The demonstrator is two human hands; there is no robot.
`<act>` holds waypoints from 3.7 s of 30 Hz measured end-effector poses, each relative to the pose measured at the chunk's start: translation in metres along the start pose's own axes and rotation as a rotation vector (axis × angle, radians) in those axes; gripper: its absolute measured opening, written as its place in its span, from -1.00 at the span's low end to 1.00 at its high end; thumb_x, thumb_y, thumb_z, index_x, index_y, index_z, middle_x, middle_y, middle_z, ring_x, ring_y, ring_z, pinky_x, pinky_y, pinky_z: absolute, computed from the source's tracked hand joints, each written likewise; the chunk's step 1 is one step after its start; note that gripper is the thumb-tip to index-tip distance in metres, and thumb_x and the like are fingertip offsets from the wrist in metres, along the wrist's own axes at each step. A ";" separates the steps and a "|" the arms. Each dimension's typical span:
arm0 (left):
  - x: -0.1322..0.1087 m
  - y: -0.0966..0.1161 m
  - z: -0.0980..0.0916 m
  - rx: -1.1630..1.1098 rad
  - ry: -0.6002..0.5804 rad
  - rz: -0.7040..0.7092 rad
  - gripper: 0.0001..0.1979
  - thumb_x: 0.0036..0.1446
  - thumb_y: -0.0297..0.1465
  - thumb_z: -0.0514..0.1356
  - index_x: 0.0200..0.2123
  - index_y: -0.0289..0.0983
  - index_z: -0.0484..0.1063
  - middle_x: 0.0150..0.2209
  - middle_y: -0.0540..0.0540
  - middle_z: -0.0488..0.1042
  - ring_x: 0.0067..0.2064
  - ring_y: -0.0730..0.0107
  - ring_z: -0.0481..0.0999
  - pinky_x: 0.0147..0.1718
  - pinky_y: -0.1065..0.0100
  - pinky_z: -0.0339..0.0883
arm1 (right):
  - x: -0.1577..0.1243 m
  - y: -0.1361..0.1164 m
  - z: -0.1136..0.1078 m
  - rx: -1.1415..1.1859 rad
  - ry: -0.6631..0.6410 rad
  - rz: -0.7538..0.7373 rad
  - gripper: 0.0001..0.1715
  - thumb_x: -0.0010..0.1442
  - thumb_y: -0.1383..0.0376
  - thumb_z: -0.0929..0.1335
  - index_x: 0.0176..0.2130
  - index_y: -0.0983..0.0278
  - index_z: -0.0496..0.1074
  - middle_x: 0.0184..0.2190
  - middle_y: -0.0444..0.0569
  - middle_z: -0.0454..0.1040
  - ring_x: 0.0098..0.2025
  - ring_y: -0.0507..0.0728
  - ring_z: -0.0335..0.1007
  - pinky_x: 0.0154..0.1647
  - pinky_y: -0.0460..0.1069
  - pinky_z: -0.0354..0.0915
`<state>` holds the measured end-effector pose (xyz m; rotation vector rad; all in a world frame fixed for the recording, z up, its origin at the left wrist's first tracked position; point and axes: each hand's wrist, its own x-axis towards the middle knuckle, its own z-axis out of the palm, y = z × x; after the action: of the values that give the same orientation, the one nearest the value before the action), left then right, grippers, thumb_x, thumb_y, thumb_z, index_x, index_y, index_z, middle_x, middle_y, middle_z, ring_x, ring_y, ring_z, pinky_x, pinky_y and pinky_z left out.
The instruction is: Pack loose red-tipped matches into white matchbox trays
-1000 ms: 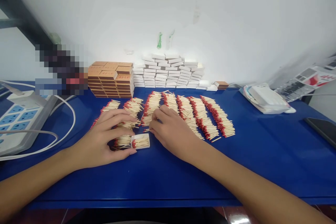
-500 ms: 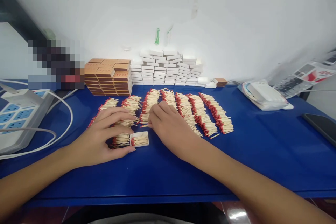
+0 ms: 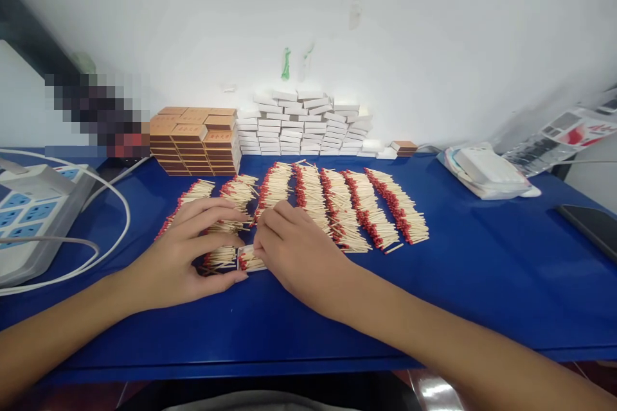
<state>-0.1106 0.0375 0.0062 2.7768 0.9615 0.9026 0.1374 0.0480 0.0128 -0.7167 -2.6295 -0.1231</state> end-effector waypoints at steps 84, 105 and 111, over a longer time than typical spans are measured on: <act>-0.001 -0.001 -0.002 -0.016 0.007 0.029 -0.76 0.21 -0.26 0.44 -0.10 -0.19 0.58 0.13 -0.21 0.56 0.26 -0.02 0.44 0.25 -0.10 0.37 | -0.004 0.032 0.006 -0.010 -0.056 0.066 -0.81 0.44 0.36 0.37 -0.25 0.35 0.52 -0.25 0.09 0.53 -0.19 0.21 0.38 -0.13 0.09 0.37; 0.001 0.001 -0.002 0.009 0.020 0.032 -0.77 0.19 -0.28 0.45 -0.13 -0.20 0.57 0.13 -0.21 0.57 0.25 -0.03 0.46 0.23 -0.10 0.38 | -0.007 0.010 0.001 0.008 0.027 -0.067 -0.73 0.50 0.33 0.33 -0.25 0.34 0.53 -0.26 0.09 0.52 -0.20 0.20 0.35 -0.11 0.09 0.36; 0.000 0.001 -0.003 0.010 0.017 0.049 -0.75 0.19 -0.27 0.45 -0.10 -0.18 0.57 0.13 -0.20 0.57 0.25 -0.01 0.47 0.23 -0.09 0.38 | -0.006 0.026 -0.006 0.069 0.030 0.100 -0.78 0.51 0.34 0.30 -0.11 0.31 0.55 -0.27 0.05 0.53 -0.19 0.20 0.38 -0.16 0.08 0.32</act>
<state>-0.1116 0.0364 0.0086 2.8171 0.9068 0.9324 0.1571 0.0665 0.0155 -0.8145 -2.5501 -0.0142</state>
